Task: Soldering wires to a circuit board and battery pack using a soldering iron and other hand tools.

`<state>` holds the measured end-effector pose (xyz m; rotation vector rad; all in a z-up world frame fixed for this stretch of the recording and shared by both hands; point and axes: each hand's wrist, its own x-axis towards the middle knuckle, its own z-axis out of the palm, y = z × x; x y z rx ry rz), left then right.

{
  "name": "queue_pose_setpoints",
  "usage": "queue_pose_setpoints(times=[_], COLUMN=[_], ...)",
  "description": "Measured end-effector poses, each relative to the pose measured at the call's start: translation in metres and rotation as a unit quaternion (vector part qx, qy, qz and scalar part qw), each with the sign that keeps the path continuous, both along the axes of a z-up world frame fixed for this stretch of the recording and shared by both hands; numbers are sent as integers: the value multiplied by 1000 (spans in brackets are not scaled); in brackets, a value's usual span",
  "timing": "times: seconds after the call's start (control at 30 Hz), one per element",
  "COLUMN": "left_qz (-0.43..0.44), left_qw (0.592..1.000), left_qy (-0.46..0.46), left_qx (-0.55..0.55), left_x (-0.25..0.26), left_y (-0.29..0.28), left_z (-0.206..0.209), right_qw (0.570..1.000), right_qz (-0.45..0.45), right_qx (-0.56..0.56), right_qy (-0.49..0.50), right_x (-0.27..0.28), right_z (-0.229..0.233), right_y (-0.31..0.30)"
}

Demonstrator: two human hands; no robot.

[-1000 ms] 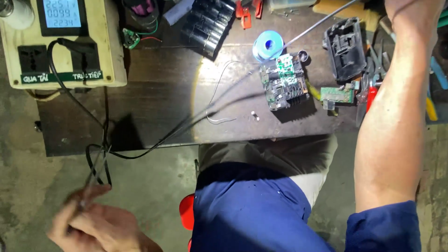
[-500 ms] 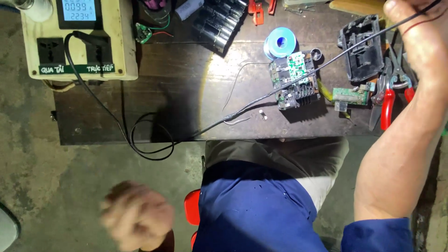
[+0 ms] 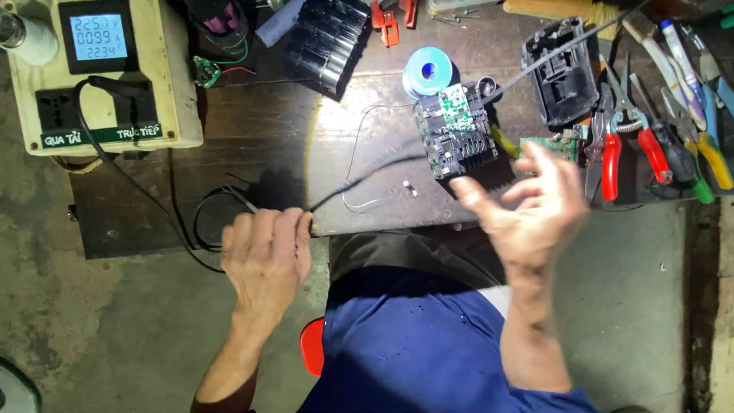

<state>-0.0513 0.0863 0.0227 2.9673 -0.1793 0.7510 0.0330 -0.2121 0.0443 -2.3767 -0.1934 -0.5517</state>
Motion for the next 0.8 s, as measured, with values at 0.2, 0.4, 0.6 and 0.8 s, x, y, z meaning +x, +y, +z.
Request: queue_pose_setpoints(times=[0.2,0.4,0.6,0.8], left_qz=[54,31,29,-31], left_qw=[997,992,993,973], left_qy=[-48,-125,-100,-78], left_qx=[8,-12,-61,-213], left_x=[9,14,10,-3], left_y=[9,12,13,7], left_z=[-15,-31,-24,9], right_qw=[989,990,996,996], right_qz=[-61,-29,-43,-54], right_qx=[-118,-37,-26,-20], right_qy=[-64,-129,-79,-61], right_x=[1,0,-25,-42], right_z=[-22,-38,-35,-39], right_y=[22,14,1,-8])
